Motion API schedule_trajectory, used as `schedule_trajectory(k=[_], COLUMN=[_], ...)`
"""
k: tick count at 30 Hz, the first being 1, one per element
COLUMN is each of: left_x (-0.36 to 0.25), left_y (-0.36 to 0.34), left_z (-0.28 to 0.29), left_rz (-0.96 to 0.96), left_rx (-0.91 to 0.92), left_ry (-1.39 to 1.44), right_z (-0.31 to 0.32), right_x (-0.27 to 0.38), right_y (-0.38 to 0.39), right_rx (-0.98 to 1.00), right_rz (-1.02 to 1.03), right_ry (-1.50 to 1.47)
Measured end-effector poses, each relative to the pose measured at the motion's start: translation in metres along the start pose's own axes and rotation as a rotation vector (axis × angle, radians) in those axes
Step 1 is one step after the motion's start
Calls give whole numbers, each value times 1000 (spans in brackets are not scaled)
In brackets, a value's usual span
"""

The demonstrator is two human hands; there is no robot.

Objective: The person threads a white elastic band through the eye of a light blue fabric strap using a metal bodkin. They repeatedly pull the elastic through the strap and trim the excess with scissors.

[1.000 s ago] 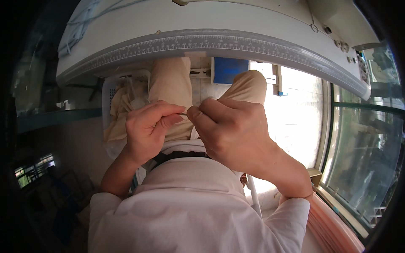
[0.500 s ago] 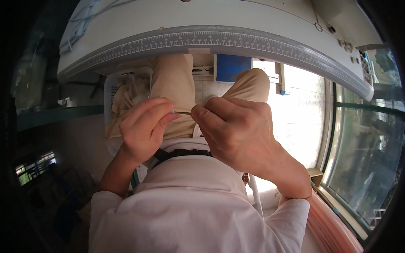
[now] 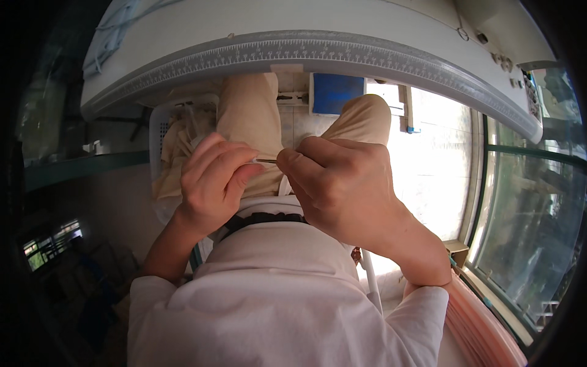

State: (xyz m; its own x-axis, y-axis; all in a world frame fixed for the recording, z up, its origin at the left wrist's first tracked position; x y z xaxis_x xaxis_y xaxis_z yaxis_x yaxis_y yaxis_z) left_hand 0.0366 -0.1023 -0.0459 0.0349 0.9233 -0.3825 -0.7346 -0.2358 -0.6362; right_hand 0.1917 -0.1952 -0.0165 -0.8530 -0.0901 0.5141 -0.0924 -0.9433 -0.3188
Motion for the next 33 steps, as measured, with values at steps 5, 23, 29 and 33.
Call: schedule_trajectory(k=[5, 23, 29, 33], left_x=[0, -4, -3, 2], left_y=[2, 7, 13, 15], left_z=[2, -11, -3, 2], left_rz=[-8, 67, 58, 140], left_rx=[-6, 35, -71, -77], left_ry=[-10, 50, 65, 152], right_z=[-1, -20, -19, -9], right_x=[1, -4, 0, 4], right_y=[1, 7, 8, 10], right_rx=[20, 61, 61, 33], right_rz=[1, -77, -120, -86], right_ry=[-18, -115, -164, -98])
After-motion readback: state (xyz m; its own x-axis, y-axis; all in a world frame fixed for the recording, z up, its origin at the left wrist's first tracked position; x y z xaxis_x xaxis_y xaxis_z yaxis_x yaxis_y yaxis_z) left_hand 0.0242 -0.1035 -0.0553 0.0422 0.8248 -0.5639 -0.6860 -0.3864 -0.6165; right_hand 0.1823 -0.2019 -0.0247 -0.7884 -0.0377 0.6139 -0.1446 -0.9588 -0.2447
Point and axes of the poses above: each hand's wrist, its own y-axis away from the middle knuckle, its own z-axis out of the back of the hand, x = y × z, the point moved 4 cm from there along -y, towards the middle knuckle, and after that the axes turned 7 degrees about -z, right-handed, at the moved point
